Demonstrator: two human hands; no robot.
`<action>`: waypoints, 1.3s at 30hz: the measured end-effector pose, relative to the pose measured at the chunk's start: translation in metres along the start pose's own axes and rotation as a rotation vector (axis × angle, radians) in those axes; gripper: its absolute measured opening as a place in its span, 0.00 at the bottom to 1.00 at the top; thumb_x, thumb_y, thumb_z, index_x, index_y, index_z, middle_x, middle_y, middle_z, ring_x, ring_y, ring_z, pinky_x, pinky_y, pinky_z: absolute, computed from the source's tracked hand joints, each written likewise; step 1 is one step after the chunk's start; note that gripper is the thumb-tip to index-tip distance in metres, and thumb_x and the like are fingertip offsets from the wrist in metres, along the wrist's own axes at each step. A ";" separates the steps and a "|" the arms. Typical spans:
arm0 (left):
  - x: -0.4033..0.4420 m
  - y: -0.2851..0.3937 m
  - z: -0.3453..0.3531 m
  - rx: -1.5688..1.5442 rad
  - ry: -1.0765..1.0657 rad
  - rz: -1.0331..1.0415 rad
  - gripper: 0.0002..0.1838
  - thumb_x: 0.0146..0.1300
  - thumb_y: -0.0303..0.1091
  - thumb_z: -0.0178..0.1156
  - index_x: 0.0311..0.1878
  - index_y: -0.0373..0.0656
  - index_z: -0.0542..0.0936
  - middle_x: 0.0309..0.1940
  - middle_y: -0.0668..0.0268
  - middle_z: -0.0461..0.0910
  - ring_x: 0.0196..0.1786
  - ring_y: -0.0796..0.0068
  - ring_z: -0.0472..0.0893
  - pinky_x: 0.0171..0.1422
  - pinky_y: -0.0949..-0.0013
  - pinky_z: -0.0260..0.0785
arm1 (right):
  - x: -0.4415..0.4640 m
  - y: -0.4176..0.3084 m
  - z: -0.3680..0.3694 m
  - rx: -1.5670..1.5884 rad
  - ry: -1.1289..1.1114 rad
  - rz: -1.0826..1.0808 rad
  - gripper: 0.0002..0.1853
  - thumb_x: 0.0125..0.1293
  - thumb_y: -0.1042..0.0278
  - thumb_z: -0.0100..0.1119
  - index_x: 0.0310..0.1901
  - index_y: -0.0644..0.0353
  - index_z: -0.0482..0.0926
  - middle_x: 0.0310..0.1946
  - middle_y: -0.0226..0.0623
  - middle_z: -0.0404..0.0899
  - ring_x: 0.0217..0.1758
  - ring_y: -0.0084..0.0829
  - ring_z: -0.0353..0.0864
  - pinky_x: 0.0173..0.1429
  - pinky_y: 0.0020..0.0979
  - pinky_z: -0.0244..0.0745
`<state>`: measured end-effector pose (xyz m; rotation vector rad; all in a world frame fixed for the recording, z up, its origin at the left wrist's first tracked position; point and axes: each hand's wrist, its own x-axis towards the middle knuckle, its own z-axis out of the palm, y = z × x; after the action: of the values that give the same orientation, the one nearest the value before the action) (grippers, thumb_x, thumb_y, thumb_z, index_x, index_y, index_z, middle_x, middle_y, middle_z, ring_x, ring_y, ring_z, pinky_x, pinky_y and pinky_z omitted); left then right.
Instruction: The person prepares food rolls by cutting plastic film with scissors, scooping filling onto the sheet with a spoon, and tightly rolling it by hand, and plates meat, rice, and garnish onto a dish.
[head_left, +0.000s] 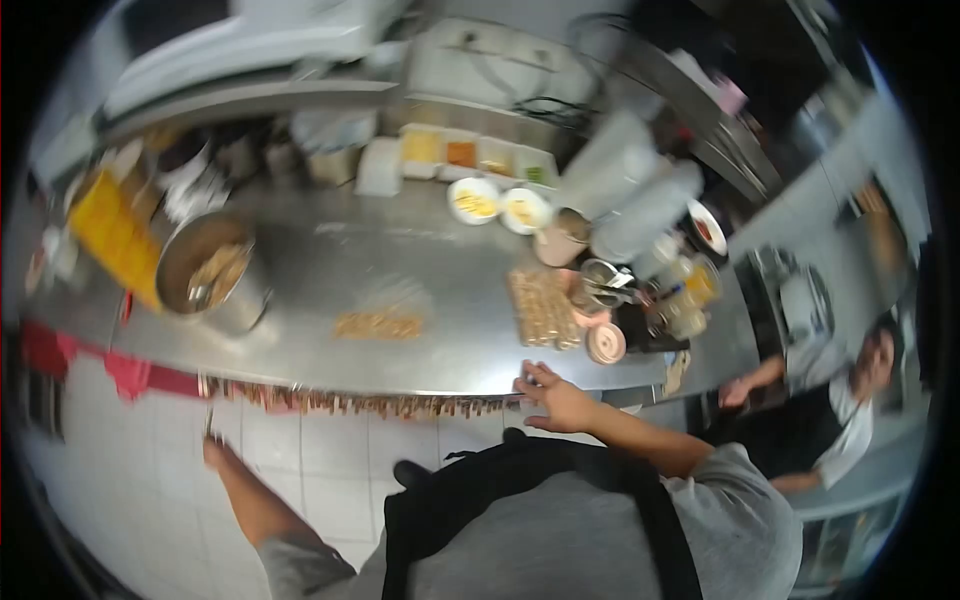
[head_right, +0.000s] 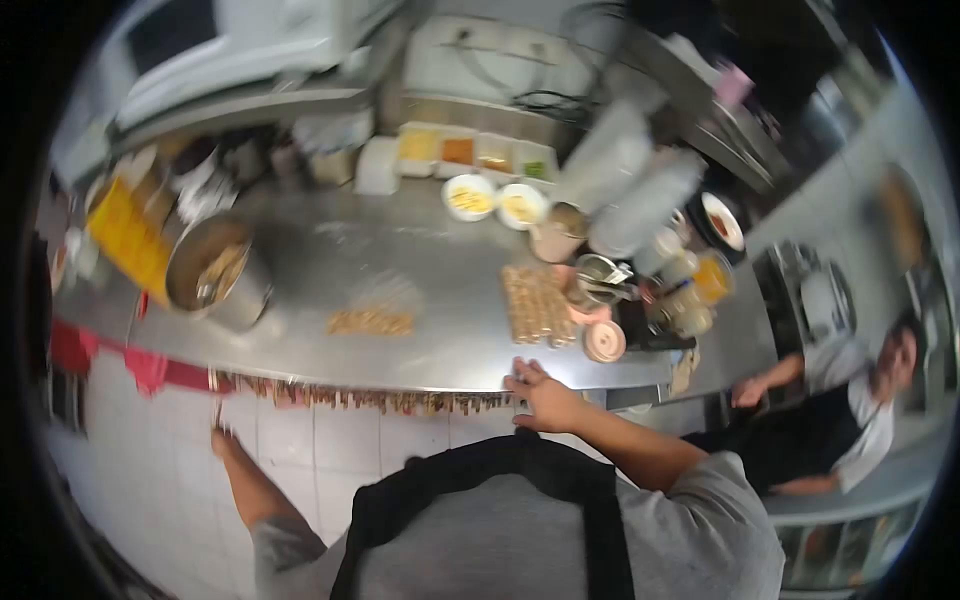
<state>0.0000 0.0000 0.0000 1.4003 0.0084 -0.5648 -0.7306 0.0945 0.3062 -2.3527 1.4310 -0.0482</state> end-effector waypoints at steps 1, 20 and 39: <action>0.044 0.048 -0.035 0.233 0.130 0.085 0.12 0.60 0.36 0.59 0.39 0.35 0.81 0.32 0.61 0.80 0.36 0.68 0.78 0.36 0.66 0.69 | 0.017 0.000 0.047 0.086 0.061 -0.094 0.31 0.54 0.58 0.69 0.59 0.59 0.73 0.63 0.56 0.65 0.61 0.57 0.69 0.63 0.44 0.69; -0.910 0.131 0.248 0.065 -1.573 1.180 0.23 0.47 0.28 0.71 0.48 0.36 0.76 0.37 0.53 0.81 0.40 0.59 0.81 0.44 0.61 0.74 | -0.204 0.197 -0.241 0.066 0.755 -0.683 0.19 0.59 0.74 0.56 0.54 0.61 0.78 0.45 0.35 0.79 0.43 0.33 0.78 0.41 0.30 0.76; -0.949 0.095 0.331 0.562 -1.209 1.169 0.25 0.64 0.45 0.60 0.54 0.33 0.74 0.53 0.49 0.75 0.52 0.62 0.76 0.50 0.64 0.69 | -0.251 0.819 -0.215 -0.164 1.154 0.831 0.06 0.53 0.70 0.66 0.33 0.61 0.82 0.32 0.46 0.80 0.36 0.48 0.80 0.42 0.42 0.75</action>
<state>-0.8947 0.0484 0.4665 1.1118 -1.9152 -0.3146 -1.5942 -0.0878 0.2682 -1.5807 2.8772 -1.2292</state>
